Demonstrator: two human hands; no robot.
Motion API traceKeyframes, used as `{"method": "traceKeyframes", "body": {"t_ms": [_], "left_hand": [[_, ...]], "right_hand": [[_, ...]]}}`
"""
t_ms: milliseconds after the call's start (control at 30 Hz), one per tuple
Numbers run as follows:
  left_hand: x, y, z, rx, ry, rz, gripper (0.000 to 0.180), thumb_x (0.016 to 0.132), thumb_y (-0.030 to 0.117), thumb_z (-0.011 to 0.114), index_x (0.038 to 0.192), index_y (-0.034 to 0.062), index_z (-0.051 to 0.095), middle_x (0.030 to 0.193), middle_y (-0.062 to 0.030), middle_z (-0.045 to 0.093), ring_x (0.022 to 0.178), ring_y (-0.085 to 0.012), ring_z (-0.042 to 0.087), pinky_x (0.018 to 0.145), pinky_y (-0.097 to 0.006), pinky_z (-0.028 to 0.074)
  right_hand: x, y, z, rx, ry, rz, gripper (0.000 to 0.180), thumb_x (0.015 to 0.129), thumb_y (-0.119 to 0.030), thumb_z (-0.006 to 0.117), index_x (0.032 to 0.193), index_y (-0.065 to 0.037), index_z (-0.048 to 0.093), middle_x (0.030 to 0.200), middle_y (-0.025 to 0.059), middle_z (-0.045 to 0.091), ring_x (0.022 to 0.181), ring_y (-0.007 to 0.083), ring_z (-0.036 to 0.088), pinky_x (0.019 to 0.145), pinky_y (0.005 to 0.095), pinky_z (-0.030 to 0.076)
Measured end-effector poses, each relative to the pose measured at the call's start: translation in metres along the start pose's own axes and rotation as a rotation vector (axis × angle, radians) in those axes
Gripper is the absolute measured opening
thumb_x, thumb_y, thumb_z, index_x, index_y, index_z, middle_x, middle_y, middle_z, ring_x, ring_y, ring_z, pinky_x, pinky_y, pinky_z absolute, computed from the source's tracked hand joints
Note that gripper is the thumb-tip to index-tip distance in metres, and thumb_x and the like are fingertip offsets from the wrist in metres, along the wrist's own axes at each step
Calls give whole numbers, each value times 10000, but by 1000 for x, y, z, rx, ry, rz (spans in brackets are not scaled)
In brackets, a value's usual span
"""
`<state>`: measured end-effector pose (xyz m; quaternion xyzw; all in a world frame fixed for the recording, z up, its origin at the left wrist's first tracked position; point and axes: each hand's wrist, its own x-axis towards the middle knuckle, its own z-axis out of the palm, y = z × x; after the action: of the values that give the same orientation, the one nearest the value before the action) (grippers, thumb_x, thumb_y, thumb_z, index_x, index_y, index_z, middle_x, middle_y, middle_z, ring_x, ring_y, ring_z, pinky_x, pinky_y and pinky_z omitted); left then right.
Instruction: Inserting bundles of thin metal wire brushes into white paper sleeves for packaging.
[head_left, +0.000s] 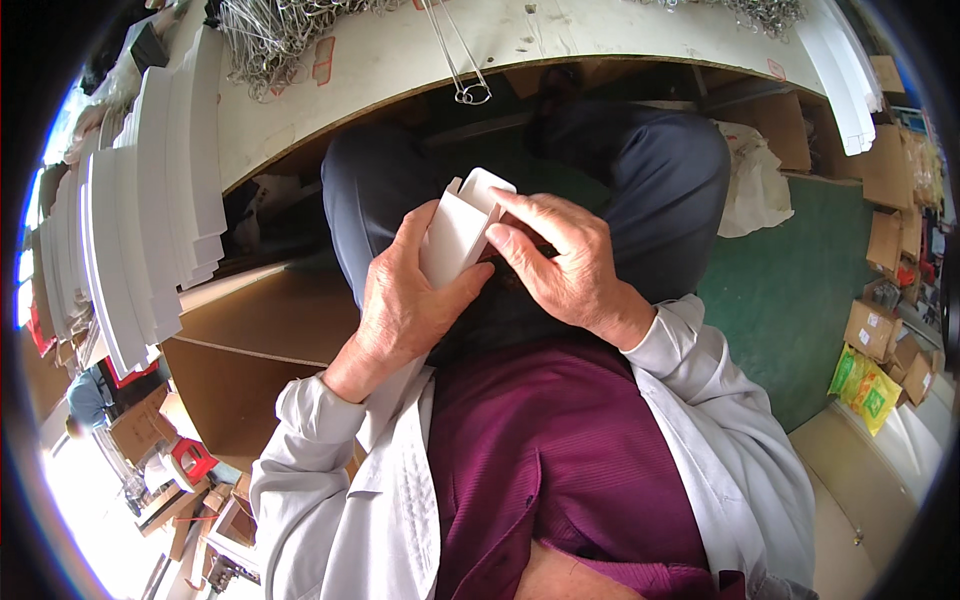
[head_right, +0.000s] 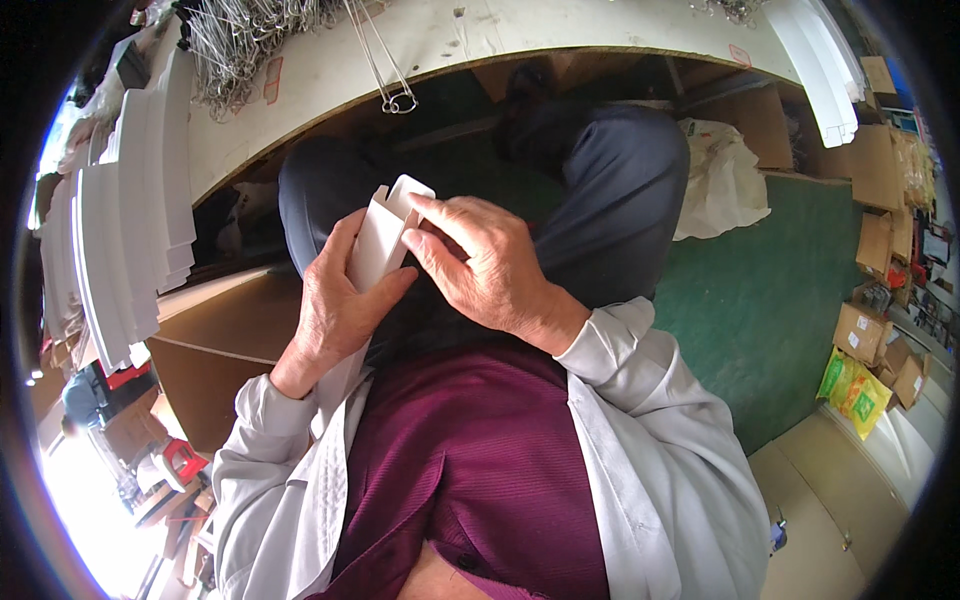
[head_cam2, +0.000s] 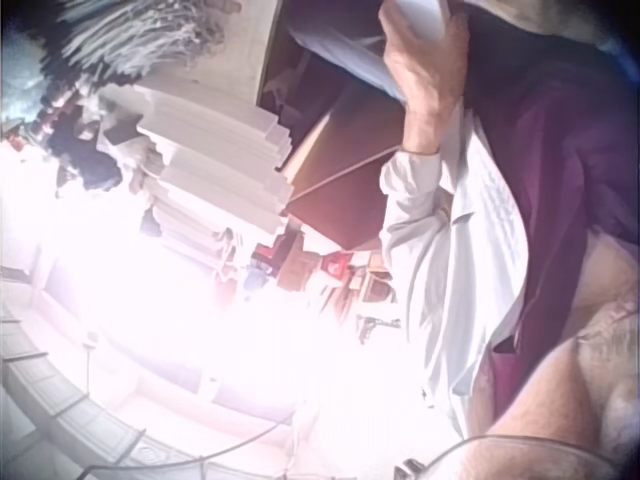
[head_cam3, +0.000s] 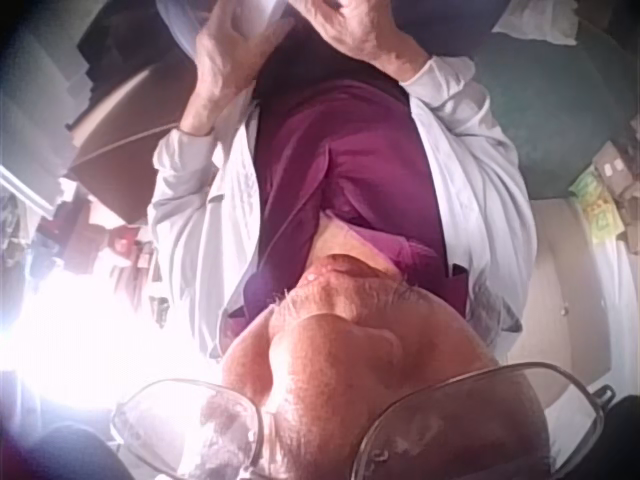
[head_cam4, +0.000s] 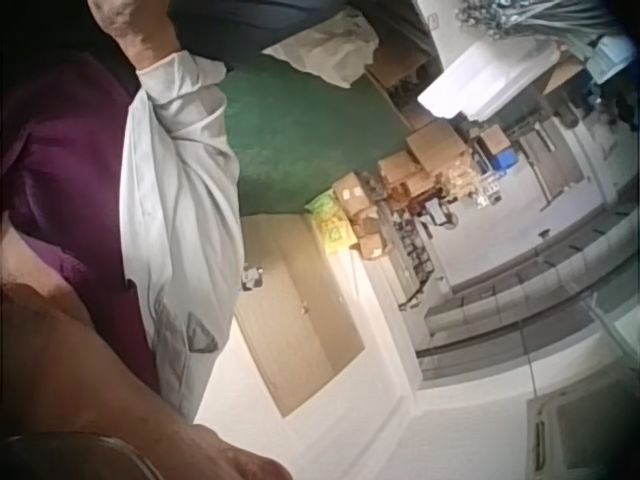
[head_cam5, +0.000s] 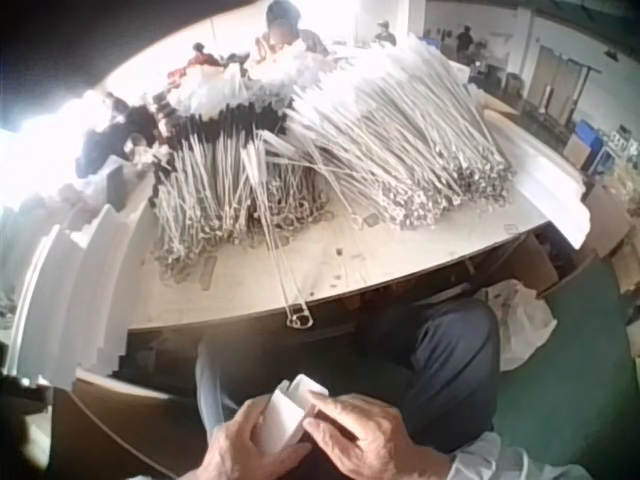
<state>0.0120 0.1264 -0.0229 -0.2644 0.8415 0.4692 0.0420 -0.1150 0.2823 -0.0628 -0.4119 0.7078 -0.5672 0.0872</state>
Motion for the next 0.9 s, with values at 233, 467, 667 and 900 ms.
{"method": "traceKeyframes", "body": {"t_ms": [233, 467, 667, 900], "left_hand": [[-2, 0, 12, -20, 14, 75, 783, 826, 221, 857, 1470, 95, 431, 1080, -263, 730, 1004, -410, 747, 859, -456, 614], [1, -1, 16, -50, 15, 144, 719, 826, 170, 835, 1437, 124, 459, 1121, -244, 722, 1005, -404, 748, 849, -451, 620], [2, -3, 16, -49, -23, 133, 711, 804, 127, 817, 1424, 135, 470, 1123, -239, 720, 995, -406, 747, 832, -452, 619], [6, -7, 16, -40, -68, 198, 596, 795, 124, 820, 1305, 114, 512, 1032, -210, 726, 930, -384, 755, 782, -434, 624]], "right_hand": [[-1, -5, 0, 292, -193, 327, 215, 984, -154, 723, 975, 59, 746, 812, 194, 740, 670, 277, 735, 595, 335, 546], [-8, -2, 7, 212, -112, 219, 221, 983, -151, 709, 883, 45, 731, 710, 186, 698, 613, 276, 714, 546, 358, 515], [-7, -2, 5, 184, -172, 227, 219, 975, -135, 703, 835, 35, 707, 688, 191, 677, 577, 302, 693, 521, 381, 497], [-12, 1, 4, 90, -256, 203, 165, 965, -128, 737, 954, 36, 754, 780, 153, 734, 662, 214, 716, 599, 323, 534]]}}
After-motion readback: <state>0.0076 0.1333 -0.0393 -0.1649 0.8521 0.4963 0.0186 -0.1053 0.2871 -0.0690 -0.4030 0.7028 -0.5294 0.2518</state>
